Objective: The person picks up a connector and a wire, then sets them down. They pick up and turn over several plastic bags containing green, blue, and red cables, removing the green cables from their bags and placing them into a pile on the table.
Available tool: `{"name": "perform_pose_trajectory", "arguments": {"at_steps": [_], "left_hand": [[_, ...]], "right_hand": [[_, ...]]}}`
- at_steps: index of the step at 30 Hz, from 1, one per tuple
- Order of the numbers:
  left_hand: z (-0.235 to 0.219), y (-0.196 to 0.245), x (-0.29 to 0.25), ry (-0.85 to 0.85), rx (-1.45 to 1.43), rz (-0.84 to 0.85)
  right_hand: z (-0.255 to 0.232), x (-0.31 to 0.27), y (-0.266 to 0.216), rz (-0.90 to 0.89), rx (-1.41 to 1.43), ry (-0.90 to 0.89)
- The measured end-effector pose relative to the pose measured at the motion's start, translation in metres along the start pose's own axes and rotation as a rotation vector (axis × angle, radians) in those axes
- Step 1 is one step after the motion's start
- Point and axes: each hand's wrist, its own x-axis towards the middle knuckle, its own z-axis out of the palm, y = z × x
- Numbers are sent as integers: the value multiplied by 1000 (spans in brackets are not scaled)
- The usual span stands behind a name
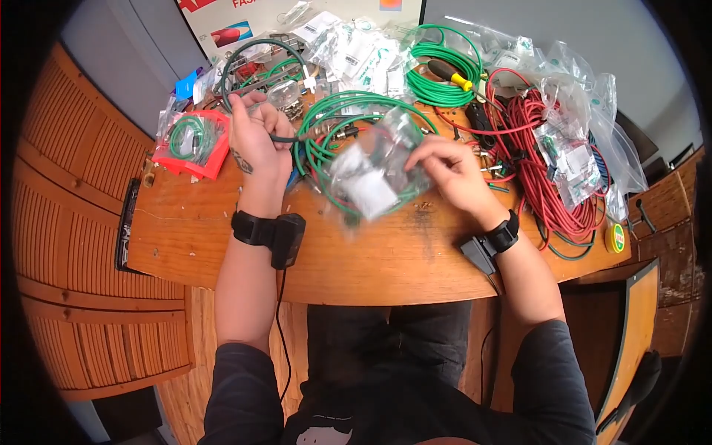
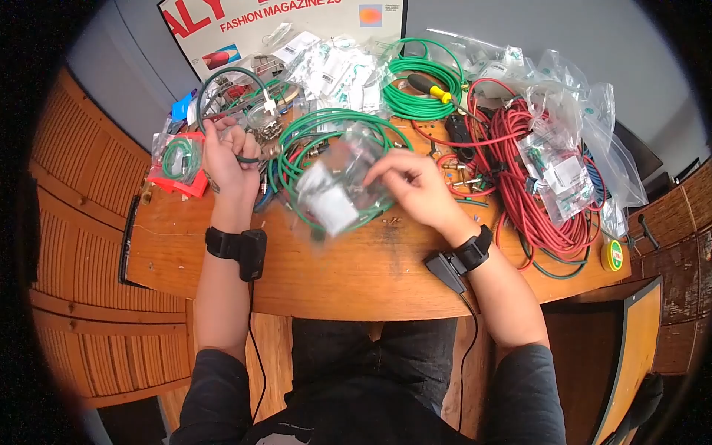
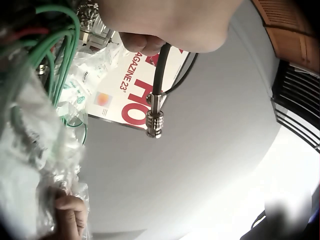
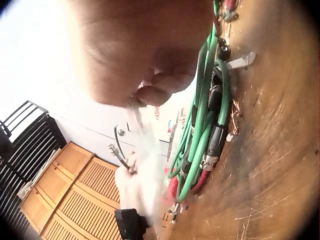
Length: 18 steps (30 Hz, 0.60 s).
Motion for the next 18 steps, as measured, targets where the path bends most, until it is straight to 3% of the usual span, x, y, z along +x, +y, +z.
{"name": "perform_pose_trajectory", "arguments": {"at_steps": [1,3,5,7,9,10,11,13,15,17,18], "left_hand": [[-2,-1,0,-1,-2,2],[-4,-2,-1,-161,-20,-120],[2,-4,-9,-230,16,-207],[4,-6,-12,-297,53,-293],[5,-9,-10,-412,302,-527],[6,-11,-11,-399,543,-449],[-2,-21,-5,-395,542,-446],[-11,-40,3,-297,1468,836],[-7,-33,-2,-291,1504,867],[12,-17,-13,-392,614,-200],[15,-15,-17,-392,615,-202]], "right_hand": [[-1,0,5,27,9,164],[-5,3,22,19,-119,470],[-11,4,12,178,111,653],[-18,3,19,183,168,764],[-20,5,20,179,132,797],[-19,6,22,159,149,833],[-19,7,24,136,168,869],[-23,4,27,145,239,816],[-24,5,28,214,564,624],[-18,4,19,232,681,518],[-14,4,18,257,563,444]]}}
